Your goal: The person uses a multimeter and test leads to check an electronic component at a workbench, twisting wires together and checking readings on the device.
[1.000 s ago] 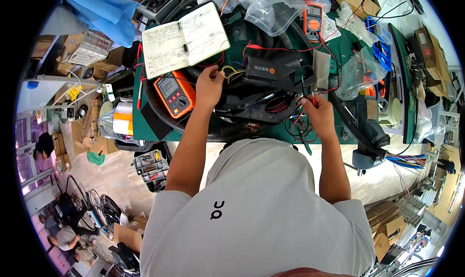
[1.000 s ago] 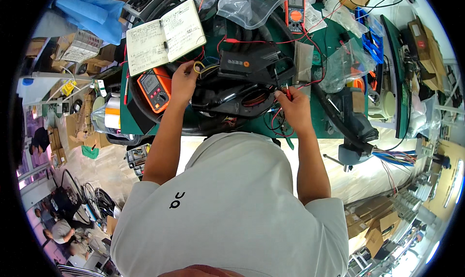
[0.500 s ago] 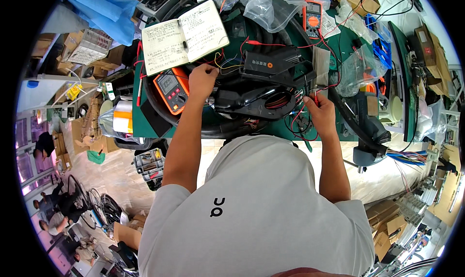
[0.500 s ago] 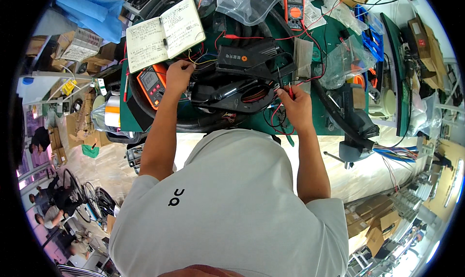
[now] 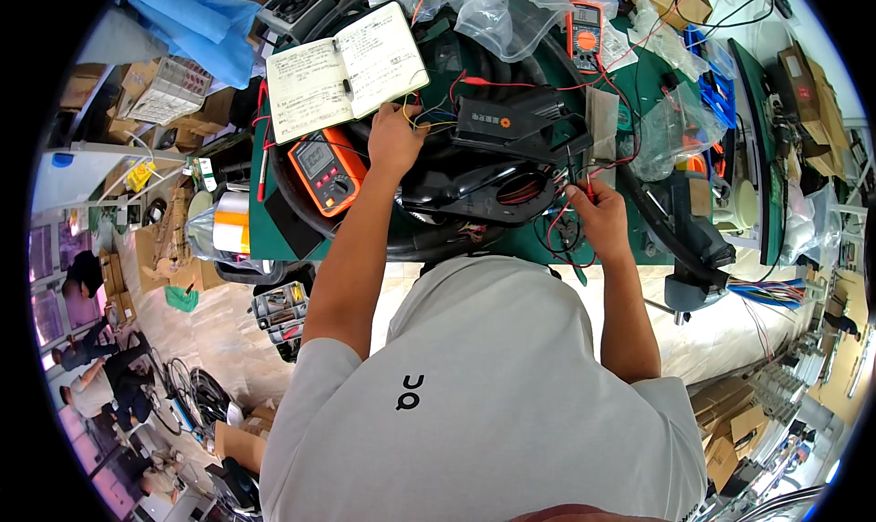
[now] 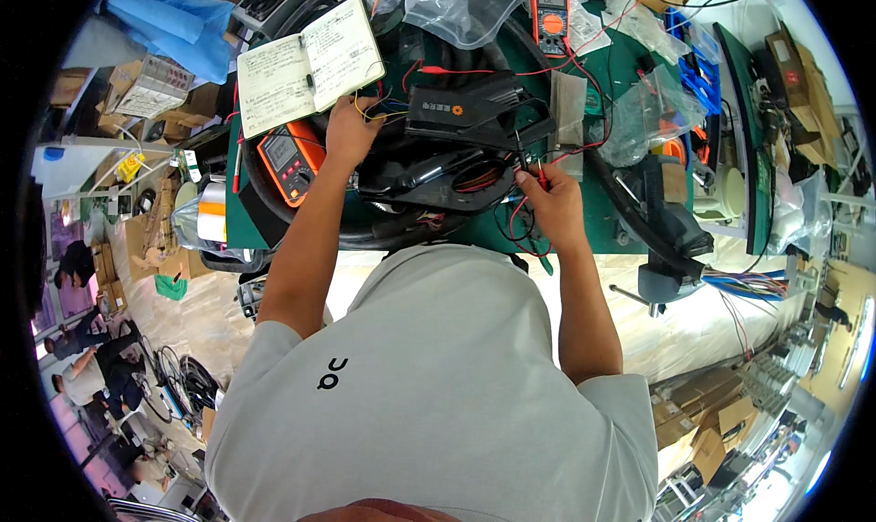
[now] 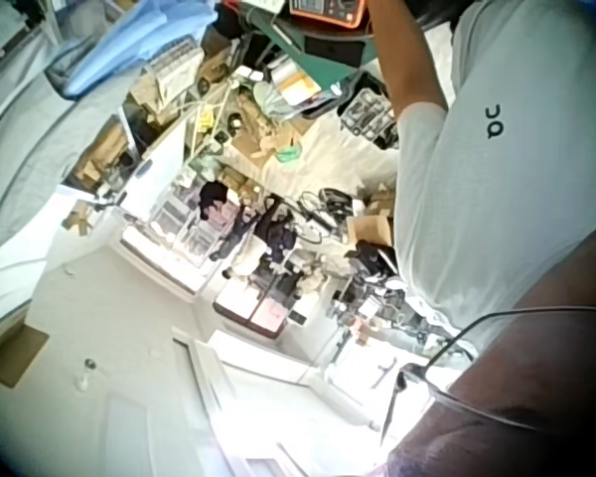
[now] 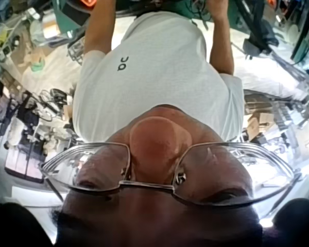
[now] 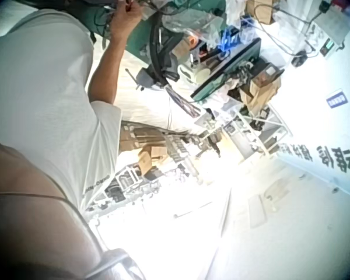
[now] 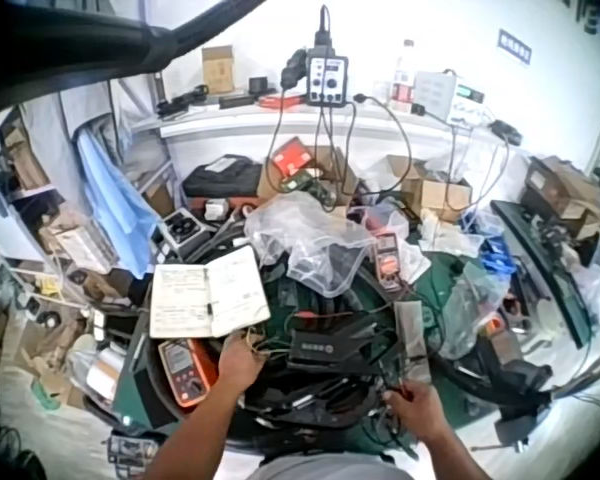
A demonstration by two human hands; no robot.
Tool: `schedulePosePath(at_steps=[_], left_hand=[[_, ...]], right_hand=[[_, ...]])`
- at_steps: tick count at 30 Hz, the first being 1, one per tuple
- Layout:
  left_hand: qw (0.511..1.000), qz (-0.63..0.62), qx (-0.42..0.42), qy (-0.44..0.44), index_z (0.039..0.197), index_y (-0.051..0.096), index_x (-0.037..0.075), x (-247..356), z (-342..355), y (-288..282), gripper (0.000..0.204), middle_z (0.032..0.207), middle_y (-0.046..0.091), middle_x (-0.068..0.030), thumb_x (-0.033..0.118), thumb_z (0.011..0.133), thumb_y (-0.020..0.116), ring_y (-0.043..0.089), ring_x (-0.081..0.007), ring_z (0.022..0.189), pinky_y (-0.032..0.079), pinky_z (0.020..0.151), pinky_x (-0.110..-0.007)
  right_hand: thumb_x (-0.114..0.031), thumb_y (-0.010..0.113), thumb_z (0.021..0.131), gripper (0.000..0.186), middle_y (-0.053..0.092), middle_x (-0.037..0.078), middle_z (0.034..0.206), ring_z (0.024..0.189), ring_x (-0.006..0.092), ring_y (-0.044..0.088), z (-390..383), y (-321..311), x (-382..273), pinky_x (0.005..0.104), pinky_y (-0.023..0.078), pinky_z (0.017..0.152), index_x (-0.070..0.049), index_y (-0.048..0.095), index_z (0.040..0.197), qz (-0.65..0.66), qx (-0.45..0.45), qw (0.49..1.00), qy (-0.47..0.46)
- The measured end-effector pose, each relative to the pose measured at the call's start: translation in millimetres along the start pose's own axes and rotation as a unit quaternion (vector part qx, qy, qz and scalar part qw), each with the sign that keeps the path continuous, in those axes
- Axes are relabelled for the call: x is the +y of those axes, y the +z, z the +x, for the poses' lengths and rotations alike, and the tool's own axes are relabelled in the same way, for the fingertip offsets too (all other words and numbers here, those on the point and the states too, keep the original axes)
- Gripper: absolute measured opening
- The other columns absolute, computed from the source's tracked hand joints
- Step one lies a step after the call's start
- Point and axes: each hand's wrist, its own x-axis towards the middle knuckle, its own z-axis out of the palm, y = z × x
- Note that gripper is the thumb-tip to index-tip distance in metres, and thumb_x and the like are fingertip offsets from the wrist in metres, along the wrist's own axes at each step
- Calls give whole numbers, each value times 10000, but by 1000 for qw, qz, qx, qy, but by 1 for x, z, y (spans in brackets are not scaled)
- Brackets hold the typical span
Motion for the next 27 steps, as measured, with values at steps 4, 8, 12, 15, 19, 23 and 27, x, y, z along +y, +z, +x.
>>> schedulePosePath(at_steps=[4,8,12,15,19,23,27], left_hand=[[988,-65,-118,-73,1005,684,80,-5,11,-8,248,849,638,-108,195,785,686,599,-261,833,468,767,-350],[916,-301,-210,-161,982,670,4,7,13,-59,229,782,669,-93,172,829,640,573,-162,670,435,663,-278],[829,-442,-256,-228,1074,617,-9,29,-1,-94,234,789,670,-88,147,914,547,539,-87,656,386,563,-233],[767,-532,-289,-212,1114,592,20,33,-11,-95,220,901,680,-94,111,945,486,556,-90,711,437,640,-214],[809,-499,-289,-118,1104,595,18,53,-29,-84,198,1071,662,-97,78,931,522,594,-118,816,477,768,-224],[941,-281,-187,-30,1004,654,17,69,-36,-76,149,939,655,-61,50,864,613,585,-153,842,469,744,-260],[976,-132,-11,171,923,679,39,78,-33,-69,132,793,603,-72,58,793,664,557,-225,820,470,702,-311]], right_hand=[[-188,663,857,192,437,-65,617,585,35,346,-2,-3,1,225,284,508,-2,634,823,-13,-5,1000,17],[-183,664,859,186,447,-58,619,591,34,356,-4,-3,6,222,293,511,0,637,834,10,-10,1000,18],[-184,673,849,212,454,-35,602,577,52,378,-6,2,4,239,327,508,24,648,882,10,-30,999,14],[-177,677,850,214,474,-28,621,596,54,397,-5,14,-6,235,345,527,29,651,903,-2,-50,998,-34],[-175,672,859,214,509,-22,661,625,55,417,-7,27,-20,234,357,538,30,646,915,40,-90,995,0],[-172,663,864,194,517,-17,663,627,58,420,-6,32,-26,234,369,549,11,649,925,39,-109,993,-27],[-177,656,870,189,528,-8,663,627,61,425,-4,36,-24,242,380,555,6,644,917,43,-113,992,-39]])
